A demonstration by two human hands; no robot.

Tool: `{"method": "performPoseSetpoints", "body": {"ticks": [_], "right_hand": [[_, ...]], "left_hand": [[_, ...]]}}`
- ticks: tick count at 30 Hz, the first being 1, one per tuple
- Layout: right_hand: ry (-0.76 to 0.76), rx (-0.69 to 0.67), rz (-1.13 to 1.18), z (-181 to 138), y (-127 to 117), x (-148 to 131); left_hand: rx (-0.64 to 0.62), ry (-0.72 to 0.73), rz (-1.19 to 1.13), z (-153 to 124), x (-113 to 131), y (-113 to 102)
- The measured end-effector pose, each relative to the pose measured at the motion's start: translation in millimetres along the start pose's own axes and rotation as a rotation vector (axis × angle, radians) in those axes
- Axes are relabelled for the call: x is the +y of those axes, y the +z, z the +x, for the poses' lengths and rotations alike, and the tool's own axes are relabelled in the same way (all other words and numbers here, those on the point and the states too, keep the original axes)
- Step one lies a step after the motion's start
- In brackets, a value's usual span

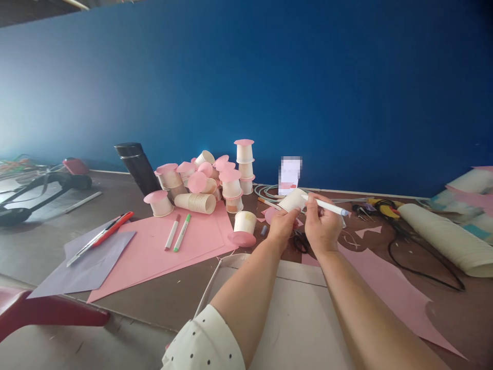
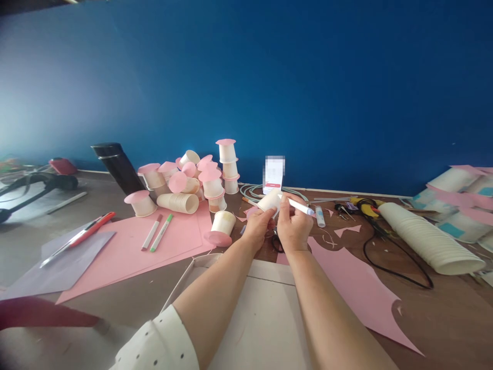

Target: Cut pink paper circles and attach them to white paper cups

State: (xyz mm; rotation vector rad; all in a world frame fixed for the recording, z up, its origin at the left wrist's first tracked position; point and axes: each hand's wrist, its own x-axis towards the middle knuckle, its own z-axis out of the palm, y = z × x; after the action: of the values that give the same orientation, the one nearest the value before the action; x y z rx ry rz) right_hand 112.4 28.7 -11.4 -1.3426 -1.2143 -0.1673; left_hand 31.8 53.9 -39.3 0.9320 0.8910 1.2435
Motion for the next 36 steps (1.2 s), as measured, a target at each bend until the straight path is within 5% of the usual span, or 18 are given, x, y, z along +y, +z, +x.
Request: {"method": "performPoseSetpoints", "body": {"ticks": [36], "right_hand": [[0.005, 0.022, -0.056, 2.2, 0.7, 2.8]], "left_hand": [[-0.001, 0.116, 0.196, -5.9, 6.5, 0.0]]}}
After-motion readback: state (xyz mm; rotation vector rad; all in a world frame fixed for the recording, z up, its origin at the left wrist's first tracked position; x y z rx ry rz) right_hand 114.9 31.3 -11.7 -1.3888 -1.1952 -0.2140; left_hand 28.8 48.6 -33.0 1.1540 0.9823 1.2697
